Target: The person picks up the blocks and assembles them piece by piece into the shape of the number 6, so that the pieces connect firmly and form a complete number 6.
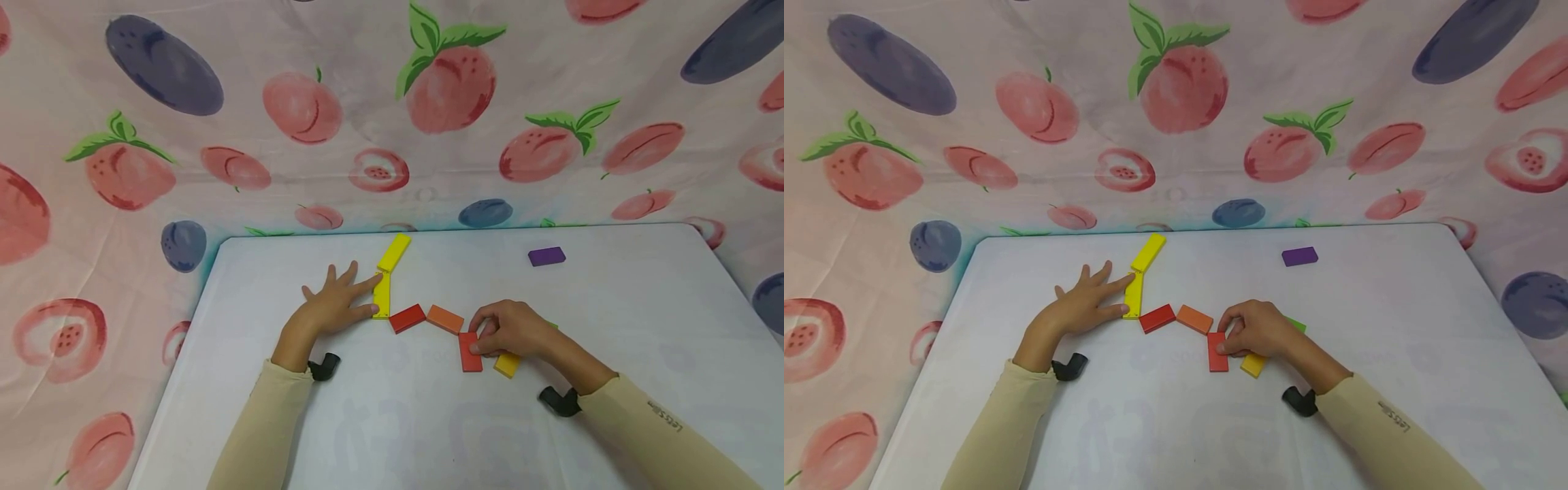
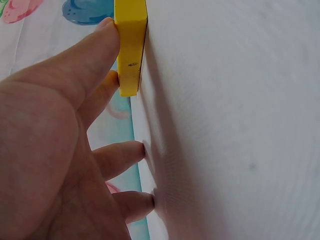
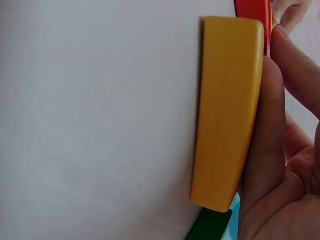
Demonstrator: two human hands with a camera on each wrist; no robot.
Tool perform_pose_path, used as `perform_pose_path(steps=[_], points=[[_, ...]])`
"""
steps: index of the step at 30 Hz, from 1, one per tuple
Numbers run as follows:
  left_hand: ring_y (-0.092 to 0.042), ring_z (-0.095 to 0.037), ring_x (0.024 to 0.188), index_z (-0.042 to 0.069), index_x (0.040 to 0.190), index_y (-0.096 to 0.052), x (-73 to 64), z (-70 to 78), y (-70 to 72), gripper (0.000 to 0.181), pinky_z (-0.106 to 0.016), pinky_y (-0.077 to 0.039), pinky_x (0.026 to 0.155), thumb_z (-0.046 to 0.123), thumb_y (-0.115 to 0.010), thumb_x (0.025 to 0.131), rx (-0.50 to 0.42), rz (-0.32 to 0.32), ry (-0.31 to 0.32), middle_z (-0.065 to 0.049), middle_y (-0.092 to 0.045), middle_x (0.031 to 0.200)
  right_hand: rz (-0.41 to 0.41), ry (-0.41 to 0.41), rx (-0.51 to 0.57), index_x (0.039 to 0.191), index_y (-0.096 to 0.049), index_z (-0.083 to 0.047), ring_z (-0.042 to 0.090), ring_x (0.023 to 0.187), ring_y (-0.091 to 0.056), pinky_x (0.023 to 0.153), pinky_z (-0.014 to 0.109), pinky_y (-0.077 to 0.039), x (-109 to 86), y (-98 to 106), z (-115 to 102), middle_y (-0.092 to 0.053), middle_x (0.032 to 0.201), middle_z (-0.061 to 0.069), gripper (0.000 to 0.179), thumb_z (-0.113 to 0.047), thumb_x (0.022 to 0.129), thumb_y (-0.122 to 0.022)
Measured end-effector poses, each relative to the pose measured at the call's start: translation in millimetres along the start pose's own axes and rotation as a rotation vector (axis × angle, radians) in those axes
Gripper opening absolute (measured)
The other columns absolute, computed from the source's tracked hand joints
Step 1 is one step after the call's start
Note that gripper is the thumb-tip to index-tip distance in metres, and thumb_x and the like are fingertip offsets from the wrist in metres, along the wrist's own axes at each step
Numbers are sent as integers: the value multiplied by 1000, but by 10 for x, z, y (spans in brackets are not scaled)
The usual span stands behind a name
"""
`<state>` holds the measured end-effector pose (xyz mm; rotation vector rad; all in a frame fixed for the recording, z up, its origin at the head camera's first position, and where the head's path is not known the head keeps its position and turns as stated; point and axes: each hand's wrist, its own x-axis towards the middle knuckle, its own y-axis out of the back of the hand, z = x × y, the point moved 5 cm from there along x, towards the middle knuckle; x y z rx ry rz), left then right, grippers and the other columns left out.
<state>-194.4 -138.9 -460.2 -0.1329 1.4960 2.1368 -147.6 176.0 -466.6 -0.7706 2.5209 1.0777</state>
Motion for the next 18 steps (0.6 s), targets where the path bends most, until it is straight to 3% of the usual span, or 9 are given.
perform_pose_path(steps=[18], points=[[6, -50, 157, 49, 157, -30, -2, 1, 1, 70, -90, 0, 104, 58, -61, 96, -2, 3, -2, -8, -9, 174, 8, -38, 29, 113, -70, -12, 17, 71, -66, 69, 31, -56, -10, 52, 19, -71, 80, 0, 41, -33, 82, -86]])
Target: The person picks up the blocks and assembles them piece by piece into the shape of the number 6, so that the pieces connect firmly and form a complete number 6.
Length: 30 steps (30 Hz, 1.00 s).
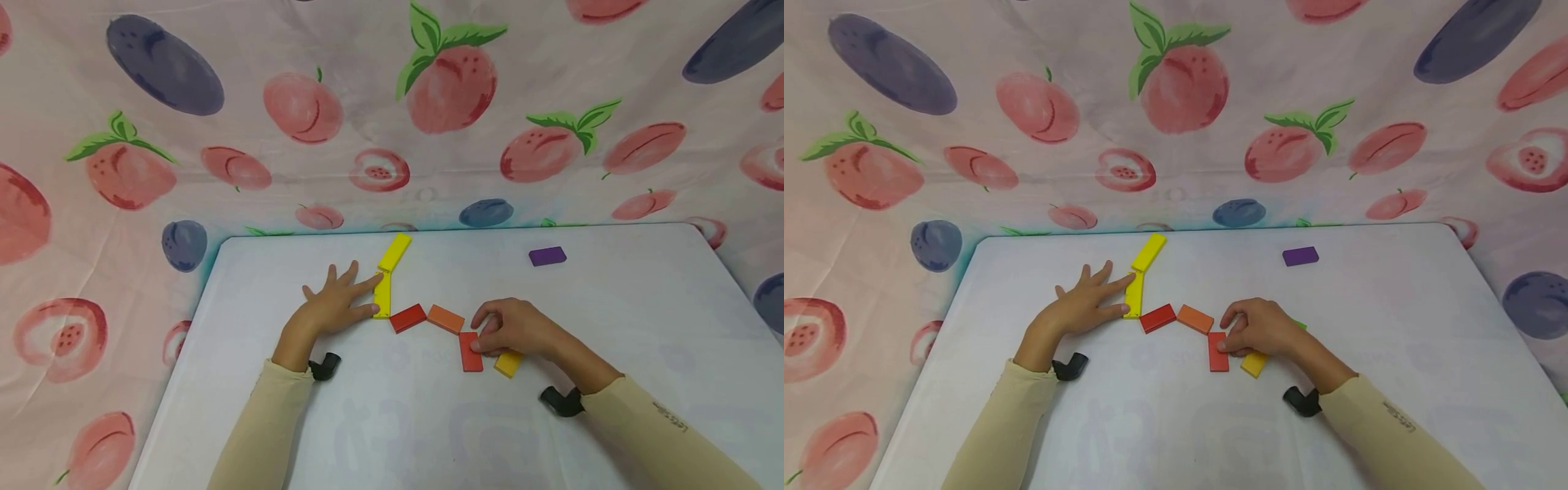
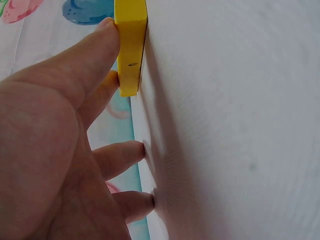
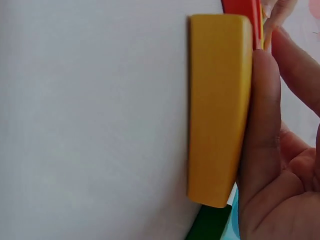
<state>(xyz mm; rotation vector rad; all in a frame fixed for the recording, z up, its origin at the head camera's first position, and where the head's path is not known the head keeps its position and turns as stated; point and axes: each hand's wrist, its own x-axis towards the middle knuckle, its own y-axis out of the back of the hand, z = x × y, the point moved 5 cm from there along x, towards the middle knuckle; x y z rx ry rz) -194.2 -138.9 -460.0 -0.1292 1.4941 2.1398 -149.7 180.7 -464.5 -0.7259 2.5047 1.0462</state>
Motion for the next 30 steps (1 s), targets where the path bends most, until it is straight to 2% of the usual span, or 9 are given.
perform_pose_path(steps=[6, 13, 18, 26, 30], points=[[5, -50, 157, 49, 157, -30, -5, 1, 3, 70, -90, 0, 104, 58, -61, 95, 1, 3, 4, -8, -9, 174, 82, 29, 11, 109, -71, -10, 18, 77, -64, 70, 30, -54, -77, 114, -20, -71, 84, 1, 38, -34, 83, -85], [5, -50, 157, 49, 157, -30, -6, 6, 4, 70, -90, 0, 104, 58, -61, 95, 4, 3, 6, -8, -9, 174, 153, 13, -53, 107, -72, -10, 18, 74, -60, 65, 28, -51, -192, 227, 34, -65, 80, 1, 40, -38, 83, -85], [6, -50, 157, 49, 157, -30, -3, 11, 1, 70, -90, 0, 104, 58, -61, 95, 1, 5, 3, -8, -9, 174, 186, 6, -110, 105, -72, -11, 17, 70, -57, 61, 28, -47, -269, 244, 130, -61, 79, 1, 41, -41, 81, -86], [5, -50, 157, 49, 158, -30, 1, 5, -3, 70, -90, 0, 104, 58, -61, 96, 11, 4, 5, -8, -9, 174, 230, 38, -205, 102, -72, -13, 16, 80, -53, 64, 27, -44, -369, 225, 230, -59, 83, -1, 44, -41, 74, -90], [6, -50, 157, 48, 158, -30, -4, 7, 1, 70, -90, -1, 104, 57, -61, 96, 10, 3, 5, -9, -9, 174, 224, 36, -231, 102, -73, -12, 17, 81, -53, 65, 29, -44, -407, 215, 231, -58, 83, -1, 47, -41, 71, -93]])
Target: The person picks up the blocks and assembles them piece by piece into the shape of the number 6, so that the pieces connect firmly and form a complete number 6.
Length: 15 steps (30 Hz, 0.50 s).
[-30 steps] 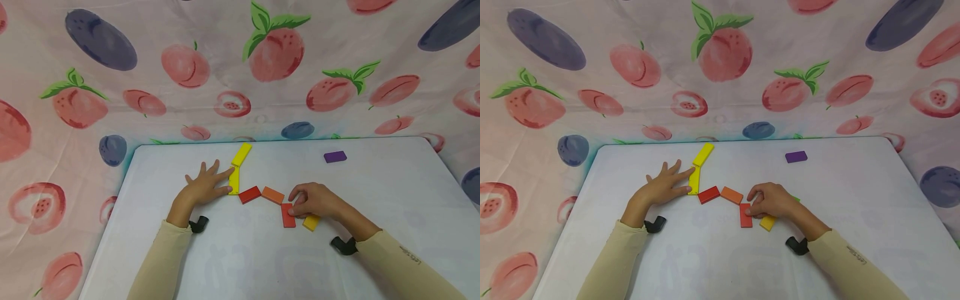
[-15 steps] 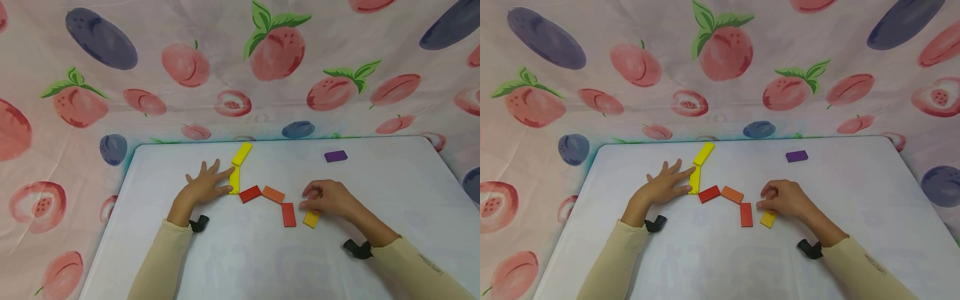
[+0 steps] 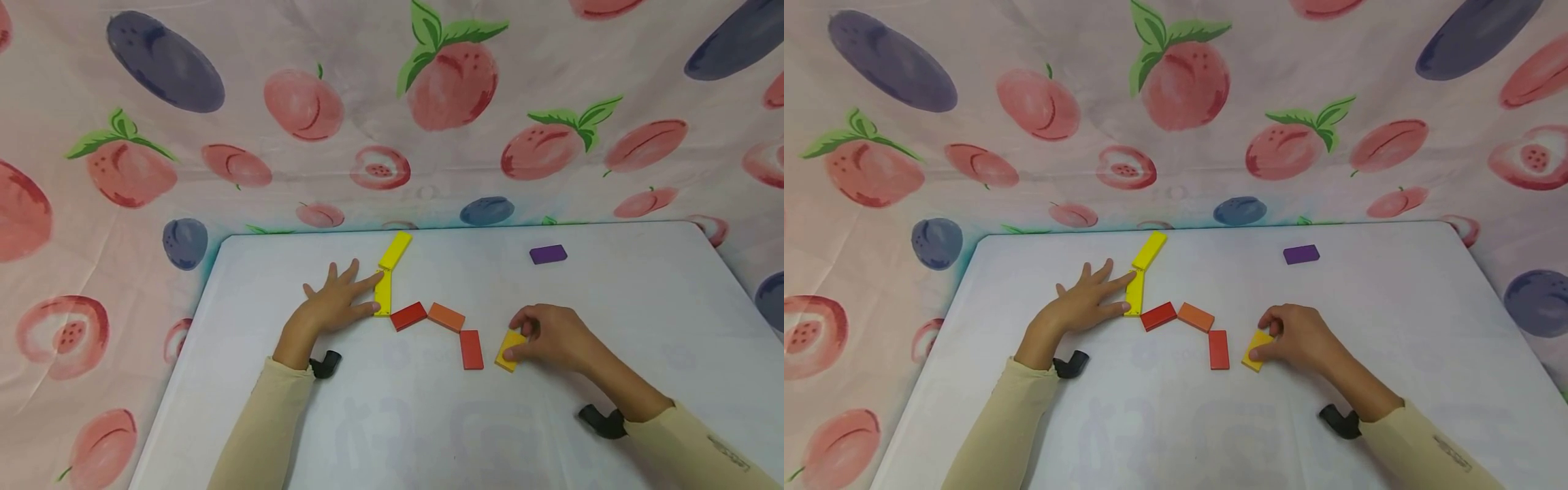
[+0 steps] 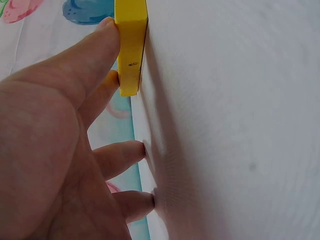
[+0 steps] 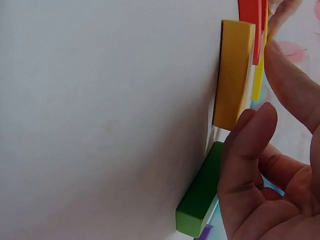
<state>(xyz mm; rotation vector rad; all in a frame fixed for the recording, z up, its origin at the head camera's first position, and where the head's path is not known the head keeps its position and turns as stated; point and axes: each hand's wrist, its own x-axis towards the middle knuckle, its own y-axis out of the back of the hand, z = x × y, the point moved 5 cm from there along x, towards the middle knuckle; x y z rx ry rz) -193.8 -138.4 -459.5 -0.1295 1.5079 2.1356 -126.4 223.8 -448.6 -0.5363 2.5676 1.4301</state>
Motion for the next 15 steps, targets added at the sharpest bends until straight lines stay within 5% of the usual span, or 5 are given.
perform_pose_path(steps=[15], points=[[6, -50, 157, 48, 158, -30, -3, 2, 2, 70, -90, 0, 104, 58, -60, 96, -4, 1, -1, -8, -9, 174, -29, 43, -107, 103, -73, -3, 17, 79, -52, 66, 29, -47, -15, -32, -91, -58, 84, 3, 52, -36, 68, -95]])
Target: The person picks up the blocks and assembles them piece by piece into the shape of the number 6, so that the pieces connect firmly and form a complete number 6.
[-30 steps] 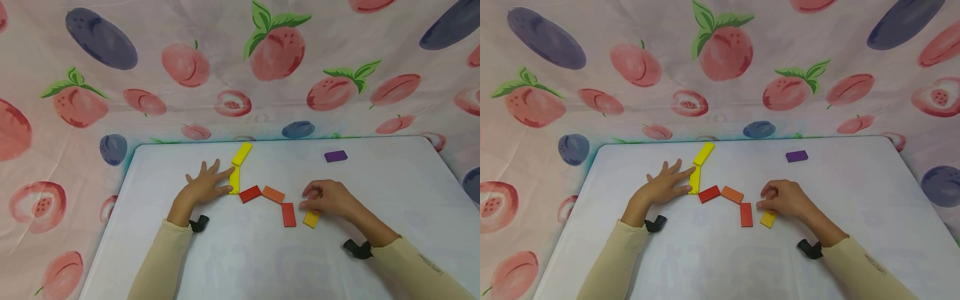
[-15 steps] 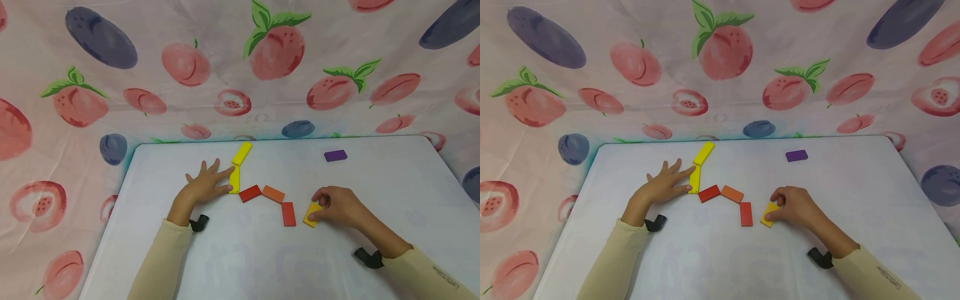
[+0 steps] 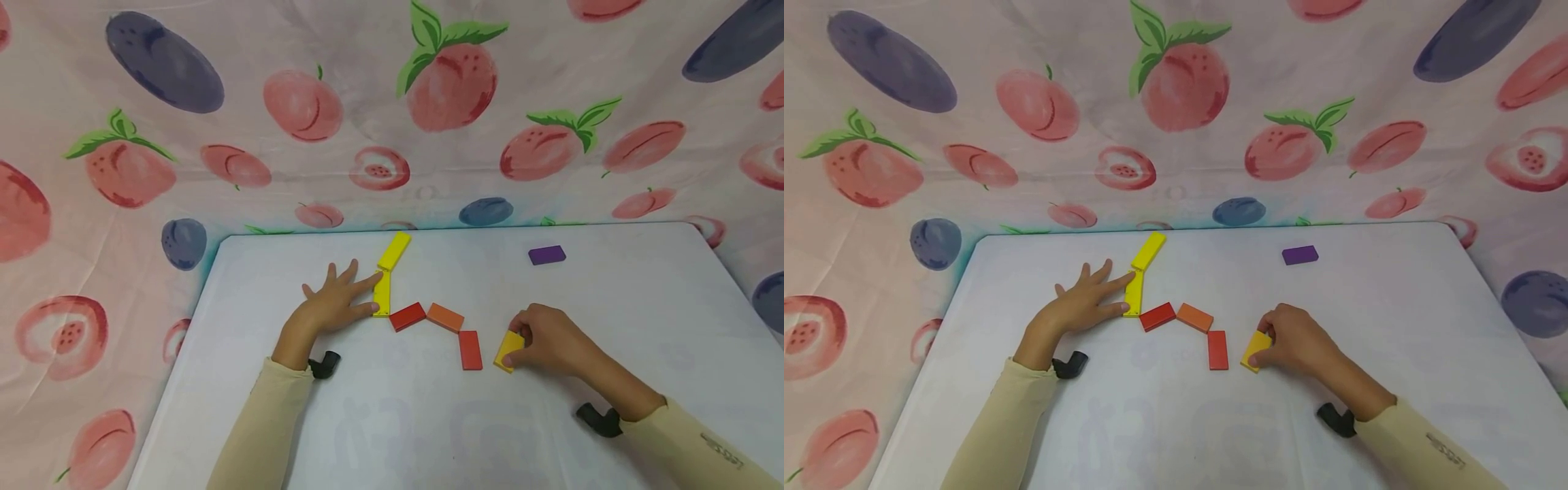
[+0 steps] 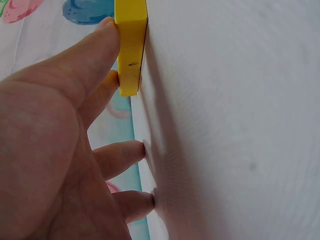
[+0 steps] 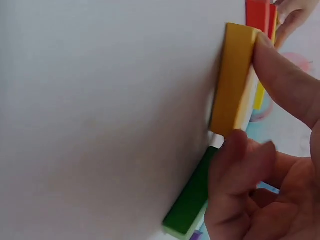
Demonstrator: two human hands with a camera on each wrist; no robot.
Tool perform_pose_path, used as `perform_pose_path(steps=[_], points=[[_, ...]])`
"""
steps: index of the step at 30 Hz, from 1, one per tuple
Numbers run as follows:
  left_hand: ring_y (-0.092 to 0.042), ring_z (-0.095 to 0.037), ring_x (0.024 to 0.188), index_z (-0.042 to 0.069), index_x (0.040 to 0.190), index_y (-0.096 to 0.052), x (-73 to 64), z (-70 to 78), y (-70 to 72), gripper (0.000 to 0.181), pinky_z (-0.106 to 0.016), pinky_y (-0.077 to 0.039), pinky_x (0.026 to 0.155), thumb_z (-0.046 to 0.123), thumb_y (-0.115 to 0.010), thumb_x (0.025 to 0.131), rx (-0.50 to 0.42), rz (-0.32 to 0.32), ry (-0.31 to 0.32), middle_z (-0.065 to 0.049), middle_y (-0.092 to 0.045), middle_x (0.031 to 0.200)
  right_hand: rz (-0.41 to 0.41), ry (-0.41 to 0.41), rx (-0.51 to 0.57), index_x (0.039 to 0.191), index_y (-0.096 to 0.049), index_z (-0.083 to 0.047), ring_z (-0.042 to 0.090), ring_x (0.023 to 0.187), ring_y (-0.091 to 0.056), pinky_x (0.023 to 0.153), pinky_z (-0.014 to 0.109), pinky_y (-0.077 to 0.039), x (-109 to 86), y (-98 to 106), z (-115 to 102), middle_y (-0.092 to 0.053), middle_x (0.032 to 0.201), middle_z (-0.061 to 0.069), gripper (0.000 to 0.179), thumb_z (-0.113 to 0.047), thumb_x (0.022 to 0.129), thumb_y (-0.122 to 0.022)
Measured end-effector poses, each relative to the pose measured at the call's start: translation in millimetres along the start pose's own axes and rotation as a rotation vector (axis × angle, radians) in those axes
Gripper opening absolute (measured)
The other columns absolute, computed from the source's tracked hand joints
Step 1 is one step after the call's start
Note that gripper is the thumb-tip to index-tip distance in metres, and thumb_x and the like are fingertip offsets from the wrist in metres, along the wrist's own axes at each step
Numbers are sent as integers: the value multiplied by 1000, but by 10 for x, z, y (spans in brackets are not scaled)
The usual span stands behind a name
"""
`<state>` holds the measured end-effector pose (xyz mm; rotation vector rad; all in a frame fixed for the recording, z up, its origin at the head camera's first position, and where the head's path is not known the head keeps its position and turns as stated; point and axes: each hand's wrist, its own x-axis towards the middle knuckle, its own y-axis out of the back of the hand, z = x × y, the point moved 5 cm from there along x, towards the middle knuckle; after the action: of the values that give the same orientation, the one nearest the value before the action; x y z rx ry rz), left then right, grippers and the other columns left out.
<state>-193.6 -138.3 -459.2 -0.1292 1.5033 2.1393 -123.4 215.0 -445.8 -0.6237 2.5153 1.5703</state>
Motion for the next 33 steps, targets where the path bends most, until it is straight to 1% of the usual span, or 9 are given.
perform_pose_path(steps=[3, 6, 10, 13, 18, 23, 27, 30, 33], points=[[6, -50, 157, 48, 158, -30, 0, 2, 1, 70, -89, -1, 105, 58, -60, 96, 1, -1, -1, -9, -9, 174, -11, 3, -39, 100, -71, -4, 17, 78, -52, 67, 30, -47, 5, 4, -26, -59, 84, 2, 51, -37, 68, -95], [6, -50, 157, 47, 158, -31, -5, 3, 3, 70, -90, -1, 105, 58, -61, 96, 0, 0, 0, -9, -9, 174, -12, -6, -44, 97, -69, -5, 17, 79, -53, 69, 30, -48, 9, -1, -43, -59, 85, 2, 51, -37, 67, -95], [6, -50, 157, 47, 158, -31, -9, -1, 5, 70, -90, -1, 104, 57, -61, 96, 0, 0, 2, -9, -9, 174, -15, -28, -7, 98, -66, -6, 18, 82, -54, 70, 32, -52, 12, 8, -38, -61, 87, 3, 55, -38, 65, -96], [6, -50, 157, 47, 158, -31, -8, -1, 7, 70, -90, -1, 104, 57, -61, 96, -1, 0, -1, -9, -9, 174, -14, -35, 35, 97, -63, -8, 18, 82, -53, 70, 31, -51, 4, 21, -28, -60, 87, 2, 55, -39, 65, -96], [5, -51, 156, 46, 158, -31, -4, 1, 9, 70, -90, -1, 104, 57, -60, 96, 1, -2, -7, -9, -9, 173, -3, -35, 112, 92, -58, -13, 18, 79, -51, 63, 27, -42, -21, 45, -11, -54, 79, 0, 48, -38, 71, -93], [5, -51, 156, 47, 158, -31, 2, 1, 1, 69, -90, -1, 104, 57, -60, 96, 2, -4, -3, -9, -9, 174, -2, -15, 149, 96, -66, -18, 18, 77, -50, 59, 27, -40, -29, 60, 14, -52, 77, 0, 33, -36, 79, -88], [5, -50, 157, 47, 158, -31, 8, 0, -9, 69, -90, -1, 104, 58, -60, 96, 3, 0, -5, -9, -9, 174, -35, -28, 200, 100, -71, -19, 19, 78, -51, 58, 26, -41, -42, 53, 23, -55, 77, 1, 23, -34, 85, -83], [5, -51, 156, 47, 158, -31, 5, 2, -8, 69, -90, -1, 104, 57, -60, 96, 4, 2, -6, -9, -10, 174, -85, -49, 270, 102, -72, -15, 19, 79, -53, 60, 26, -44, -60, 32, 23, -60, 80, 1, 22, -31, 89, -80], [5, -51, 156, 46, 158, -31, 1, 4, -2, 69, -90, -1, 104, 57, -60, 96, 3, 2, -7, -9, -9, 173, -139, -74, 336, 104, -71, -13, 20, 80, -55, 63, 27, -47, -73, 10, 21, -64, 83, 2, 23, -29, 90, -79]])
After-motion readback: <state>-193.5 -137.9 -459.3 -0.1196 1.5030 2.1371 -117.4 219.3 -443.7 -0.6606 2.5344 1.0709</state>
